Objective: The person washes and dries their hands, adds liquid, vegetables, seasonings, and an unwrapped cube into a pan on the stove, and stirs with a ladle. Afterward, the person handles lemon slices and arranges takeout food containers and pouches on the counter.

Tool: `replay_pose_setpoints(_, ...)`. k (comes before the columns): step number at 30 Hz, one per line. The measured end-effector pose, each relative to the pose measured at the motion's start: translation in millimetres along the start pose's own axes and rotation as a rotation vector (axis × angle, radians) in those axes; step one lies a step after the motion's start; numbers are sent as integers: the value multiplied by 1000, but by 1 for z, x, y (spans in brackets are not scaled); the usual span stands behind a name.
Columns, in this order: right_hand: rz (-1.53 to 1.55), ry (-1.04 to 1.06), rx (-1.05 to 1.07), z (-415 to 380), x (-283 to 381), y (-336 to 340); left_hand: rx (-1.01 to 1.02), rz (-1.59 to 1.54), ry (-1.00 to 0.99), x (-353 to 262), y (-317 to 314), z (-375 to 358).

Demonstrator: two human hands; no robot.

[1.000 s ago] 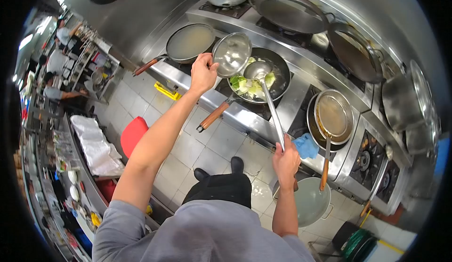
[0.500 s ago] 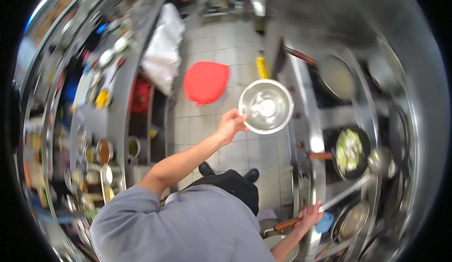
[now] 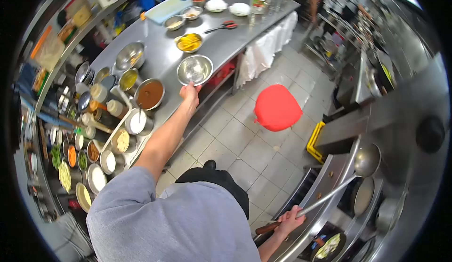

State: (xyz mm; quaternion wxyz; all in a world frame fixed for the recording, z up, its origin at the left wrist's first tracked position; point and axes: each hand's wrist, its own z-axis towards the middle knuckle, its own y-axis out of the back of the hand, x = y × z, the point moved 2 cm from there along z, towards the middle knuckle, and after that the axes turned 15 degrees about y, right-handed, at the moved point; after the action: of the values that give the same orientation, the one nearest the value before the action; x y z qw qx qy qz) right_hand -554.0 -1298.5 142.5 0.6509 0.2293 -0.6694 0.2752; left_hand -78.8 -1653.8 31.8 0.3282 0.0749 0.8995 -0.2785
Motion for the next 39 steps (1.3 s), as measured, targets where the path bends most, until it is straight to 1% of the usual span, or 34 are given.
replay_pose_setpoints(1, -8, 18, 84, -1, -4, -13, -109, -16, 39, -12, 4, 19)
replay_pose_setpoints(4, -60, -6, 209, -1, -11, -42, -163, -101, 26, -42, 15, 58)
replay_pose_setpoints(6, -54, -53, 331, 3, -18, -53, -110, 63, 24, -55, 24, 62)
replay_pose_setpoints(7, -68, -59, 364, 6, -17, -59, -142, 43, 21, -59, 35, 48)
replay_pose_setpoints(9, -76, -123, 447, 10, -18, -74, 189, 526, -191, -66, 48, 9)
replay_pose_setpoints(11, -87, -156, 516, 18, -20, -84, 149, 834, -762, -75, 73, -67)
replay_pose_setpoints(12, -109, -174, 563, 20, -18, -91, 113, 806, -802, -88, 85, -119)
replay_pose_setpoints(14, -131, -199, 625, 26, -21, -97, -204, 814, -956, -101, 130, -150)
replay_pose_setpoints(15, -141, -182, 700, 30, -27, -100, -261, 707, -874, -105, 157, -141)
replay_pose_setpoints(16, -152, -164, 776, 34, -30, -103, -374, 790, -914, -117, 176, -138)
replay_pose_setpoints(17, -155, -172, 795, 37, -31, -106, -488, 875, -947, -130, 188, -132)
replay_pose_setpoints(19, -213, -208, 886, 40, -34, -119, -443, 1078, -1026, -150, 197, -120)
replay_pose_setpoints(20, -222, -194, 947, 42, -33, -125, -373, 1167, -928, -155, 202, -105)
replay_pose_setpoints(21, -225, -199, 964, 43, -32, -131, -313, 1228, -888, -158, 203, -96)
replay_pose_setpoints(23, -213, -196, 1067, 43, -29, -140, -251, 1431, -744, -174, 204, -93)
replay_pose_setpoints(24, -219, -179, 1090, 40, -25, -143, -258, 1427, -741, -178, 210, -95)
replay_pose_setpoints(26, -233, -154, 1110, 35, -21, -143, -268, 1175, -1042, -187, 218, -104)
replay_pose_setpoints(27, -242, -131, 1122, 31, -20, -142, -333, 1136, -1042, -195, 223, -114)
replay_pose_setpoints(29, -243, -99, 1127, 18, -21, -137, -346, 1042, -967, -208, 239, -133)
replay_pose_setpoints(30, -245, -71, 1141, 8, -23, -136, -334, 1040, -969, -210, 250, -132)
replay_pose_setpoints(31, -245, -67, 1132, -3, -24, -138, -336, 1012, -894, -212, 261, -129)
replay_pose_setpoints(32, -255, -77, 1118, -16, -25, -139, -339, 985, -816, -214, 271, -125)
replay_pose_setpoints(33, -265, -88, 1104, -28, -27, -140, -330, 985, -813, -215, 277, -125)
replay_pose_setpoints(35, -242, -112, 1095, -52, -31, -145, -289, 945, -725, -216, 288, -122)
replay_pose_setpoints(36, -229, -146, 1088, -65, -32, -148, -262, 875, -688, -216, 292, -120)
replay_pose_setpoints(37, -219, -180, 1079, -79, -33, -150, -251, 876, -681, -218, 299, -114)
replay_pose_setpoints(39, -228, -171, 1083, -102, -28, -159, -229, 725, -606, -219, 315, -100)
